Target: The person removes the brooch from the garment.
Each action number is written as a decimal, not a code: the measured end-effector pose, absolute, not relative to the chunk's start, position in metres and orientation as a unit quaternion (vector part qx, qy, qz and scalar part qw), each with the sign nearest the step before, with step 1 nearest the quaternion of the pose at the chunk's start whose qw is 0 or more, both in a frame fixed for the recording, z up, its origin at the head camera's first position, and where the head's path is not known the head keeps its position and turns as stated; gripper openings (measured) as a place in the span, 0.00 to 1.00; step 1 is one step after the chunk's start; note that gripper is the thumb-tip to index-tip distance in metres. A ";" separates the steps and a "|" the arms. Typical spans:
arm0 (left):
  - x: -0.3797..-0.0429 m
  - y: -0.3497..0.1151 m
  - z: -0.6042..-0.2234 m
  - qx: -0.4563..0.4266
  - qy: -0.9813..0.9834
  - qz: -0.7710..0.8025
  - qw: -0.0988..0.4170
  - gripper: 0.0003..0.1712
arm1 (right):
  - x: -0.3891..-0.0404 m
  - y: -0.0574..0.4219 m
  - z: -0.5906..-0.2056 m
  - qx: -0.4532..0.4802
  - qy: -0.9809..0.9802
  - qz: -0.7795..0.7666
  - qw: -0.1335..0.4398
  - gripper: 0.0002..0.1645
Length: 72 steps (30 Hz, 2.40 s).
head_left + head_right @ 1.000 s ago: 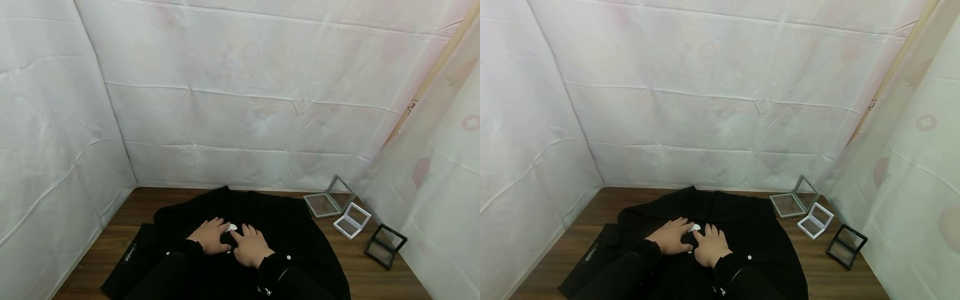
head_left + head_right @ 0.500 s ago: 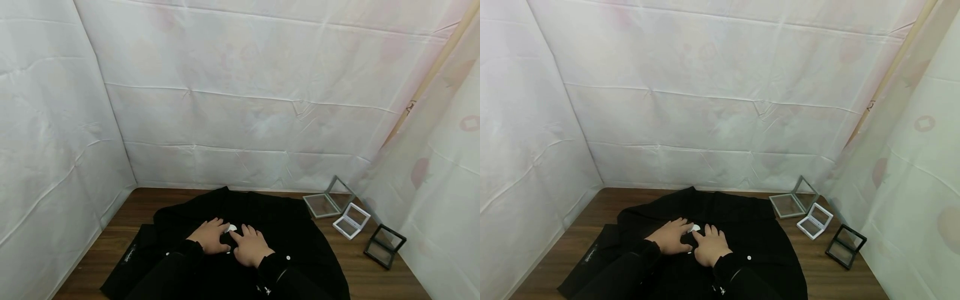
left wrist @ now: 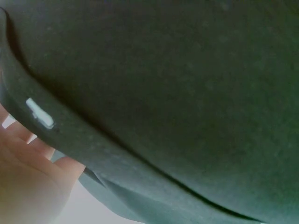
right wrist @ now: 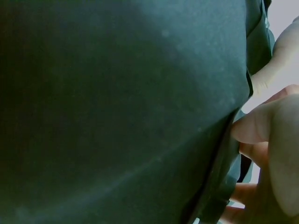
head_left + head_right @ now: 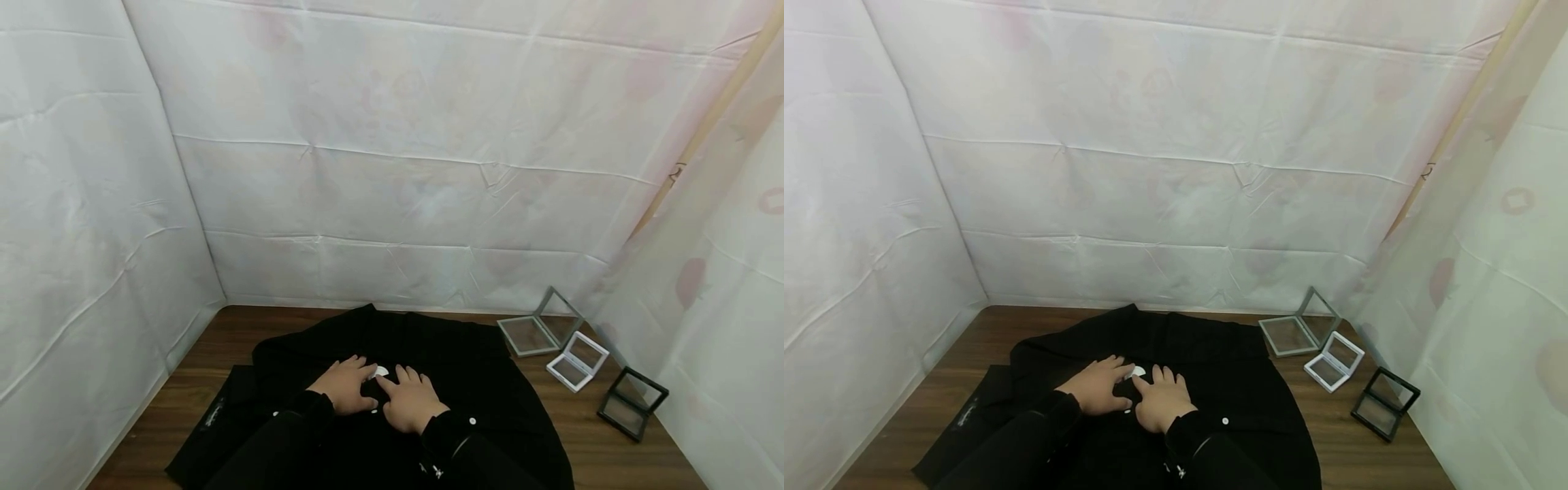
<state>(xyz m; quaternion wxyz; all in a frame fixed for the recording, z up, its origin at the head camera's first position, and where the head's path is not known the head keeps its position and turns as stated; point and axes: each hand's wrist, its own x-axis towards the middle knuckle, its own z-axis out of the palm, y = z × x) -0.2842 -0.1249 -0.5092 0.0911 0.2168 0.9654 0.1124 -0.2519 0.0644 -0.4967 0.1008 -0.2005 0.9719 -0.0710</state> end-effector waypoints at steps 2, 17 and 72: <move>-0.284 -0.124 -0.508 0.216 0.965 0.113 0.094 0.44 | -0.252 0.065 -0.496 -0.199 0.972 -0.069 0.100 0.31; -0.279 -0.122 -0.501 0.212 0.966 0.119 0.094 0.43 | -0.254 0.063 -0.498 -0.192 0.974 -0.057 0.103 0.31; -0.293 -0.127 -0.516 0.201 0.965 0.171 0.002 0.34 | -0.246 0.083 -0.512 -0.233 0.958 -0.109 0.126 0.32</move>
